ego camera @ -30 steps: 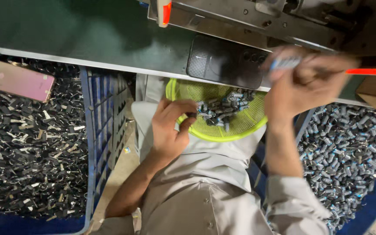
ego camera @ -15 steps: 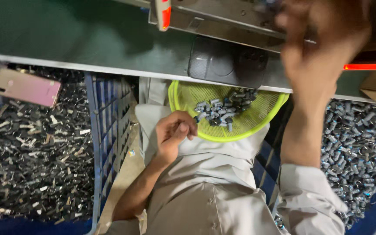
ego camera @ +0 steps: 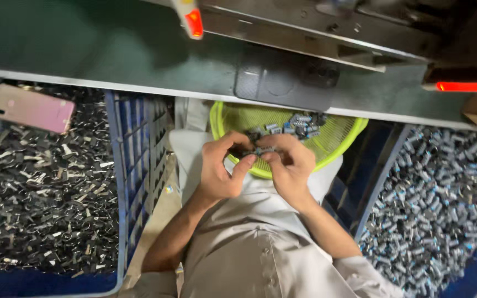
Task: The person repeatedly picks small cylindrical components from a green basket, inserts them into a machine slot, and returns them to the basket. The person handles the components by hand without using tools.
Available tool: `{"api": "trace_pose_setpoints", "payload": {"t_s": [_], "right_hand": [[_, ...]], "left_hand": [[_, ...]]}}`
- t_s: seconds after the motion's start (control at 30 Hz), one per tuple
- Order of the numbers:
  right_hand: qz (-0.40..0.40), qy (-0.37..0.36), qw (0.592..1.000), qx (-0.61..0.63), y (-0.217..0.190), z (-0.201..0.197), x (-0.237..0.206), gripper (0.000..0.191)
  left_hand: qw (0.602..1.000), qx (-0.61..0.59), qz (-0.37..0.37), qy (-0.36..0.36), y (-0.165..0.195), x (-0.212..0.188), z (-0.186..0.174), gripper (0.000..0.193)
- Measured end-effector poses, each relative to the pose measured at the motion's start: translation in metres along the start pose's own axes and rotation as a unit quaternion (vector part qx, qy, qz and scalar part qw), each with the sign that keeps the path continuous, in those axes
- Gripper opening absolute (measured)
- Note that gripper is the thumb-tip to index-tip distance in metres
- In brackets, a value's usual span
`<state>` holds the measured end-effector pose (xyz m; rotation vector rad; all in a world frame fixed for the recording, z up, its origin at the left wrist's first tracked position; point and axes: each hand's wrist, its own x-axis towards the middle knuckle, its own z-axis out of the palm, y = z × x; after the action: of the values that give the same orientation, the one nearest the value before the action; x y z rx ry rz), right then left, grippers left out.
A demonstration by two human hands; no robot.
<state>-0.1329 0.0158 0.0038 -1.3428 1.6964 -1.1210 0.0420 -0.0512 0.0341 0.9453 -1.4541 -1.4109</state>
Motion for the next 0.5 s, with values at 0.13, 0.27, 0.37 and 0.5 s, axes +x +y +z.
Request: {"api": "trace_pose_setpoints", "payload": {"t_s": [0.13, 0.27, 0.37, 0.5], "right_hand": [[-0.009, 0.008, 0.966, 0.26, 0.001, 0.002, 0.003, 0.031], [0.093, 0.014, 0.901, 0.424, 0.013, 0.011, 0.009, 0.036], [0.264, 0.035, 0.774, 0.574, 0.007, 0.008, 0.012, 0.033], [0.08, 0.037, 0.925, 0.369, -0.027, -0.015, 0.042, 0.023]], "left_hand": [[1.0, 0.022, -0.007, -0.014, -0.003, -0.001, 0.007, 0.015], [0.997, -0.03, -0.028, -0.059, 0.004, -0.006, -0.016, 0.014], [0.942, -0.303, 0.015, -0.142, 0.012, -0.013, -0.05, 0.015], [0.903, -0.382, -0.002, -0.199, 0.006, -0.015, -0.063, 0.017]]}}
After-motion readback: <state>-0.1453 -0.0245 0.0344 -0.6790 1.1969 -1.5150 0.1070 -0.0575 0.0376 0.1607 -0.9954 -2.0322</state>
